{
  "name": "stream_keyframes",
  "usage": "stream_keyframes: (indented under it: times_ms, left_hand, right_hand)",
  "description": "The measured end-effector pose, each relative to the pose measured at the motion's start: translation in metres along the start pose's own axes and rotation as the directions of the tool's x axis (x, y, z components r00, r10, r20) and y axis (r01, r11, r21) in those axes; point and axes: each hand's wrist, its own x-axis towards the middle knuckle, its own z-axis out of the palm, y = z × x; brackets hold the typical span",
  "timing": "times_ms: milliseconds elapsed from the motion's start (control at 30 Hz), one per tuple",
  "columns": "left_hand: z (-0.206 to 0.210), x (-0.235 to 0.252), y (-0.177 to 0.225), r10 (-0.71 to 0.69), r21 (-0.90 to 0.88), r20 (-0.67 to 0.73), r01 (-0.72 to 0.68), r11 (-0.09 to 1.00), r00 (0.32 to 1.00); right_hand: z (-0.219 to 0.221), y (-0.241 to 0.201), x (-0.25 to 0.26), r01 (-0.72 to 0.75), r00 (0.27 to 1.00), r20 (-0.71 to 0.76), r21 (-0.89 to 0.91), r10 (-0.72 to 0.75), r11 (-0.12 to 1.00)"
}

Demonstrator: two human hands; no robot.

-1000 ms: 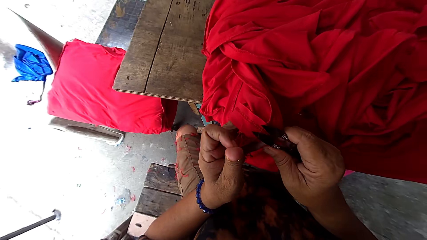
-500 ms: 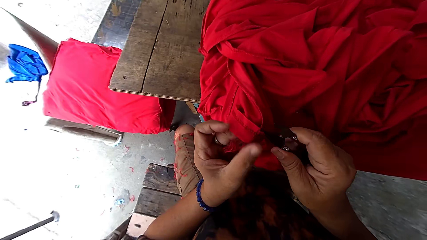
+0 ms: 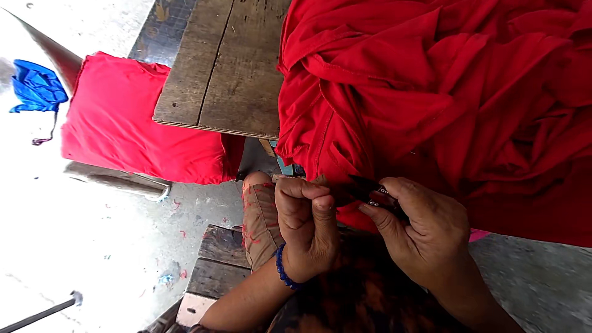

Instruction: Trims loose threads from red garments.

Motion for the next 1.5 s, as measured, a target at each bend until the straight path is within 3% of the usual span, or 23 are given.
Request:
stream_keyframes:
  times_ms: [167, 333, 400, 500, 667, 900, 1000, 1200, 1500]
  left_hand:
    - [-0.003, -0.003, 0.0, 0.027, 0.019, 0.049, -0.028, 0.999, 0.998]
    - [-0.01, 0.003, 0.013, -0.176, -0.338, 0.12, 0.207, 0.918, 0.977]
    - [-0.012, 0.007, 0.016, -0.221, -0.378, 0.121, 0.251, 0.891, 0.968]
    - [-0.011, 0.011, 0.018, -0.217, -0.324, 0.097, 0.237, 0.916, 0.971]
    - [-0.007, 0.01, 0.019, -0.171, -0.19, 0.07, 0.182, 0.965, 0.983]
    - [-0.004, 0.007, 0.02, -0.128, -0.176, 0.068, 0.138, 0.975, 0.989]
    - [-0.004, 0.007, 0.02, -0.15, -0.214, 0.053, 0.158, 0.964, 0.987]
    - [-0.004, 0.009, 0.022, -0.179, -0.24, 0.012, 0.177, 0.955, 0.984]
    - [-0.004, 0.005, 0.019, -0.11, -0.102, 0.006, 0.11, 0.989, 0.994]
  right_hand:
    - [0.002, -0.004, 0.003, 0.021, 0.999, -0.029, -0.024, -0.022, 0.999]
    - [0.0, 0.003, 0.005, -0.031, 0.997, -0.059, 0.234, 0.046, 0.972]
    - [0.001, 0.006, 0.004, -0.055, 0.995, -0.058, 0.31, 0.076, 0.949]
    - [0.001, 0.006, 0.0, -0.038, 0.998, -0.045, 0.29, 0.054, 0.956]
    - [0.003, 0.0, 0.001, 0.033, 0.998, -0.054, 0.091, -0.028, 0.995]
    - [0.004, -0.009, 0.006, 0.069, 0.993, -0.094, -0.072, -0.076, 0.995]
    - [0.003, -0.009, 0.005, 0.044, 0.989, -0.138, -0.066, -0.052, 0.997]
    - [0.001, 0.001, 0.0, 0.003, 0.992, -0.123, 0.195, 0.022, 0.981]
    - [0.006, -0.008, 0.005, 0.064, 0.992, -0.11, -0.032, -0.067, 0.997]
